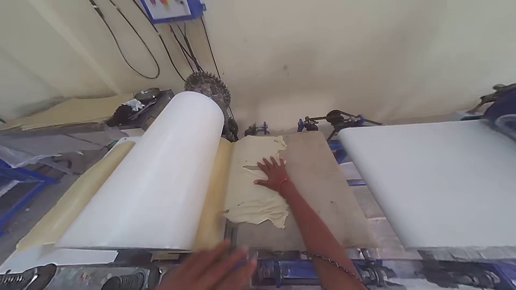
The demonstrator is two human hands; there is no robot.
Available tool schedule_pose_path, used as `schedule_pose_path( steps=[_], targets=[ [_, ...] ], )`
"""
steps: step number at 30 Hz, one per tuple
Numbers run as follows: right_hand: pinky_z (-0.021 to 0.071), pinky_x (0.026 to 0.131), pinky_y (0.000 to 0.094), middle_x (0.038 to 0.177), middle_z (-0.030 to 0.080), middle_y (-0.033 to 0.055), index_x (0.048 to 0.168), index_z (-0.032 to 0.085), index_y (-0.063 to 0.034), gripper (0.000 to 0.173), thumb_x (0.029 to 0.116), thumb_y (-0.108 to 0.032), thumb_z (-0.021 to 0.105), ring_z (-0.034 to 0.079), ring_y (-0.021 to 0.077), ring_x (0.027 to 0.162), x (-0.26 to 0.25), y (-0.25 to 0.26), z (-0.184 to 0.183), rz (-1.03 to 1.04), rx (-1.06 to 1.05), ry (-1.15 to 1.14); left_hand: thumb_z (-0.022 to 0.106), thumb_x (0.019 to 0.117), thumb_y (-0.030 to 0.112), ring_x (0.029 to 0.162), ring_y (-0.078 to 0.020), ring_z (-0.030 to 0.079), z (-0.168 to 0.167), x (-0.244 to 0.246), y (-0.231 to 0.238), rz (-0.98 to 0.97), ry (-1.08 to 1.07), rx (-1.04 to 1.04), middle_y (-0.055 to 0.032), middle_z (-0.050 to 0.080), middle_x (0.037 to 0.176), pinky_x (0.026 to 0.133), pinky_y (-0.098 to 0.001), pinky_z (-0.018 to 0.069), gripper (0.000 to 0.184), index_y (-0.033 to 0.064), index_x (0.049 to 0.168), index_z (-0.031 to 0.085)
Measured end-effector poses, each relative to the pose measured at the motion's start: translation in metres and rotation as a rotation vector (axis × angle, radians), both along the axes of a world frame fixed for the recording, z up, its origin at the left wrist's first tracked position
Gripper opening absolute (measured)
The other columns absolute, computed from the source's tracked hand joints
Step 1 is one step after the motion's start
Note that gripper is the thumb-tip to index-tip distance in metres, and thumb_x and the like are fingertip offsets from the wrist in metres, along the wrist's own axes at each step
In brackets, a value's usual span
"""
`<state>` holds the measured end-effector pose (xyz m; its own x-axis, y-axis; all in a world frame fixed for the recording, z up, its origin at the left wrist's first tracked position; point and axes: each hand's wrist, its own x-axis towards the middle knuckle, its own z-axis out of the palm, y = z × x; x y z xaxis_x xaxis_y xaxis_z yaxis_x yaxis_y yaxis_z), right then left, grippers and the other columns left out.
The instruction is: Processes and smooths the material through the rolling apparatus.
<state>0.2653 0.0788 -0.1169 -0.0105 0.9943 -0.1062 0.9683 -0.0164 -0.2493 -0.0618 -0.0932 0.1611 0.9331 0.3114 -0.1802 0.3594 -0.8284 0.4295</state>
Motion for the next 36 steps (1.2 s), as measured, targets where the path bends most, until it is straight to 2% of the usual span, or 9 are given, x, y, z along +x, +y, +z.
schedule_pose_path(
  steps=[4, 7, 11, 17, 21, 25, 32, 35, 36],
  targets=[
    [0.0014, 0.117, 0.0774, 0.167, 0.033, 0.0083, 0.156, 0.046, -0.0254, 0.080, 0.0915, -0.073, 0.055, 0.016, 0.0389, 0.157, 0.000, -0.016, 0.029, -0.153, 0.010, 0.058, 0.040, 0.1110, 0.033, 0.135, -0.0393, 0.052, 0.008, 0.076, 0.097, -0.072, 0.479, 0.321, -0.0200, 0.055, 0.146, 0.110, -0.0578, 0.0395, 0.048, 0.0062, 0.150, 0.049],
    [0.0369, 0.110, 0.0659, 0.142, 0.057, 0.0237, 0.136, 0.062, -0.0028, 0.049, 0.0996, -0.036, 0.065, 0.051, 0.0431, 0.134, -0.046, -0.087, 0.084, -0.385, 0.108, 0.236, 0.043, 0.1089, 0.043, 0.147, -0.0487, 0.034, -0.069, 0.146, 0.192, -0.032, 0.555, 0.369, -0.0248, 0.031, 0.163, 0.116, -0.0668, 0.0293, 0.062, 0.0060, 0.158, 0.037],
    [0.0600, 0.084, 0.0403, 0.108, 0.072, 0.0165, 0.116, 0.070, 0.0018, 0.029, 0.1056, -0.013, 0.048, 0.073, 0.0255, 0.096, -0.206, -0.217, 0.085, -0.549, 0.346, 0.773, 0.051, 0.0983, 0.065, 0.154, -0.0544, 0.001, -0.182, 0.212, 0.245, 0.140, 0.432, 0.248, -0.0242, -0.001, 0.170, 0.117, -0.0752, 0.0097, 0.093, 0.0136, 0.166, 0.013],
    [0.0323, 0.123, 0.0437, 0.159, 0.041, 0.0238, 0.151, 0.041, 0.0086, 0.048, 0.1068, -0.009, 0.039, 0.039, 0.0318, 0.149, -0.323, -0.142, -0.069, -0.822, 0.535, 1.257, 0.043, 0.0979, 0.071, 0.157, -0.0471, 0.000, -0.267, 0.237, 0.242, 0.033, 0.209, 0.292, -0.0170, 0.002, 0.172, 0.114, -0.0799, 0.0046, 0.094, 0.0154, 0.166, 0.011],
    [0.0435, 0.112, 0.0394, 0.135, 0.060, 0.0284, 0.134, 0.055, 0.0135, 0.035, 0.1071, -0.006, 0.045, 0.059, 0.0315, 0.128, -0.293, -0.093, -0.083, -0.885, 0.402, 1.595, 0.040, 0.0984, 0.072, 0.157, -0.0463, 0.000, -0.271, 0.247, 0.237, 0.019, 0.154, 0.307, -0.0169, 0.004, 0.172, 0.114, -0.0797, 0.0036, 0.093, 0.0152, 0.166, 0.011],
    [0.0526, 0.096, 0.0376, 0.110, 0.069, 0.0238, 0.112, 0.069, 0.0105, 0.022, 0.1004, -0.002, 0.053, 0.066, 0.0283, 0.106, -0.302, -0.112, -0.080, -0.732, 0.475, 1.476, 0.037, 0.0980, 0.074, 0.157, -0.0462, 0.000, -0.276, 0.259, 0.229, 0.016, 0.138, 0.319, -0.0182, 0.004, 0.172, 0.115, -0.0793, 0.0025, 0.094, 0.0154, 0.166, 0.010],
    [0.0570, 0.095, 0.0390, 0.107, 0.074, 0.0175, 0.103, 0.076, 0.0042, 0.016, 0.0913, -0.001, 0.066, 0.071, 0.0259, 0.104, -0.324, -0.126, -0.083, -0.438, 0.759, 1.466, 0.037, 0.0978, 0.074, 0.157, -0.0446, -0.001, -0.273, 0.288, 0.218, 0.018, 0.165, 0.312, -0.0159, 0.000, 0.173, 0.115, -0.0789, 0.0027, 0.093, 0.0179, 0.166, 0.010],
    [0.0477, 0.106, 0.0375, 0.132, 0.062, 0.0243, 0.133, 0.055, 0.0126, 0.078, 0.0729, -0.024, 0.089, 0.059, 0.0243, 0.124, -0.310, -0.118, -0.125, -0.751, 0.508, 1.612, 0.037, 0.0978, 0.074, 0.158, -0.0434, -0.001, -0.275, 0.298, 0.214, 0.025, 0.158, 0.307, -0.0153, 0.000, 0.173, 0.115, -0.0785, 0.0015, 0.093, 0.0190, 0.167, 0.009],
    [0.0388, 0.116, 0.0378, 0.147, 0.051, 0.0247, 0.147, 0.041, 0.0114, 0.092, 0.0764, -0.026, 0.087, 0.049, 0.0245, 0.138, -0.307, -0.115, -0.138, -0.722, 0.360, 1.656, 0.036, 0.0977, 0.075, 0.158, -0.0431, -0.002, -0.276, 0.302, 0.212, 0.027, 0.158, 0.305, -0.0154, 0.000, 0.173, 0.115, -0.0785, 0.0011, 0.093, 0.0192, 0.167, 0.008]
  ],
)
